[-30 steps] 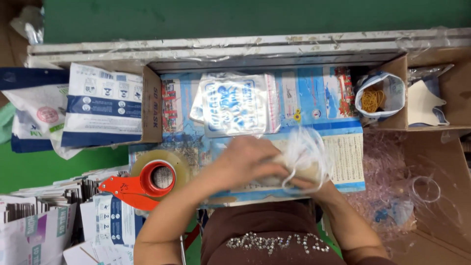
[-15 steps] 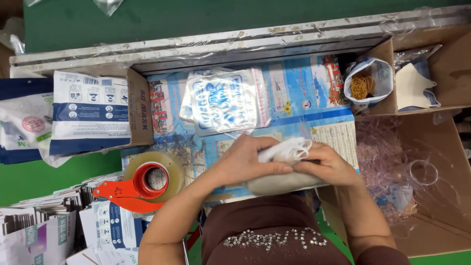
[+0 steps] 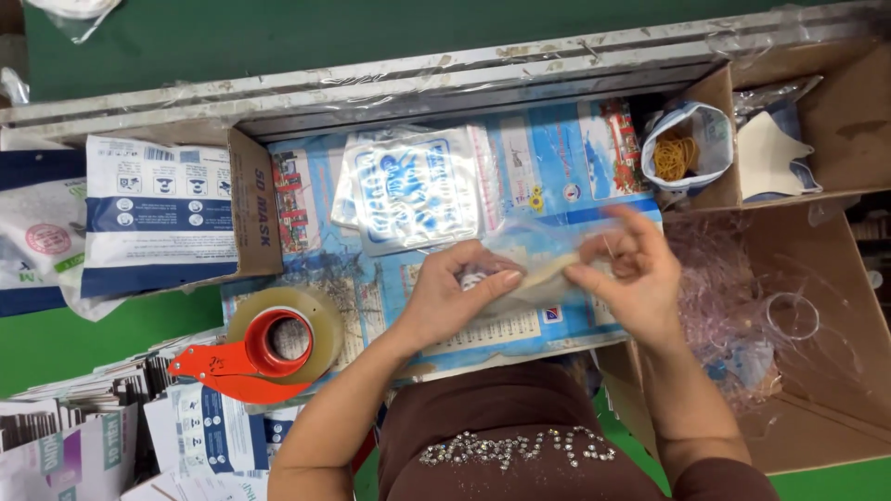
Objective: The person is seen picking up masks from a conveyor belt and putting them into plastic bags.
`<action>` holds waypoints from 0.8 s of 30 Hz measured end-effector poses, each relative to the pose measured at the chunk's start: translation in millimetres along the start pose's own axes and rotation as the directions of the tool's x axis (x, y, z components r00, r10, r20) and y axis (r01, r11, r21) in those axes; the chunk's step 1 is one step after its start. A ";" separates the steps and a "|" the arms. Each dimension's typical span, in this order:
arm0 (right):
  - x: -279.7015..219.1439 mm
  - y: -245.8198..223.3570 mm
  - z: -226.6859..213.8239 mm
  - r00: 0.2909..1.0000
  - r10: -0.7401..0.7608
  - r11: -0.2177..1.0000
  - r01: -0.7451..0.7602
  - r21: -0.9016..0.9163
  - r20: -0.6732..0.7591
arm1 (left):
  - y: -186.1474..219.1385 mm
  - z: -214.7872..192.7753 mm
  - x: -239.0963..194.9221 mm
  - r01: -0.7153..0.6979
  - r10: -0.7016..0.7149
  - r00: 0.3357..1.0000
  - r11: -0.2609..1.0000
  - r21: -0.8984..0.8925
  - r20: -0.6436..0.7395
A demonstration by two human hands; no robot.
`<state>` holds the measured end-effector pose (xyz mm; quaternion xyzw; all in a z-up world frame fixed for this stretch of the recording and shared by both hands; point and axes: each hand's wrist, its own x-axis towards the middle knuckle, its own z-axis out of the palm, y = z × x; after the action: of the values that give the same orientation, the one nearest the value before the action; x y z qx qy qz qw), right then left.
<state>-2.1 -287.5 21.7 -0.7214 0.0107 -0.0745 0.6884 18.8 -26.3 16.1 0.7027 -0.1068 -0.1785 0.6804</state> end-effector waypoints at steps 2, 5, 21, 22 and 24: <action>-0.6 -2.8 -2.2 0.996 -0.069 0.998 0.068 -0.018 -0.054 | -10.4 5.1 -4.4 -0.036 0.036 0.999 0.997 -0.064 0.000; -3.7 -23.9 0.4 0.935 -0.338 0.924 0.308 -0.226 -0.108 | -17.2 12.4 -8.9 -0.047 0.050 0.999 0.978 -0.203 0.009; 34.7 -77.9 62.6 0.557 -0.496 0.174 0.815 -0.552 0.666 | 11.4 23.8 -25.4 -0.168 0.166 0.986 0.981 -0.100 -0.028; 37.4 -73.9 62.6 0.561 -0.495 0.175 0.813 -0.556 0.664 | 16.3 22.6 -24.8 -0.166 0.165 0.986 0.981 -0.101 -0.024; 42.9 -65.9 61.4 0.550 -0.488 0.185 0.824 -0.536 0.678 | 26.1 20.5 -22.5 -0.098 0.098 0.995 0.995 -0.020 0.007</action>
<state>42.0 -228.2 88.8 -0.8773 -0.3983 -0.2222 0.1495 -7.5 -37.6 44.2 0.6890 -0.1422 -0.1490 0.6948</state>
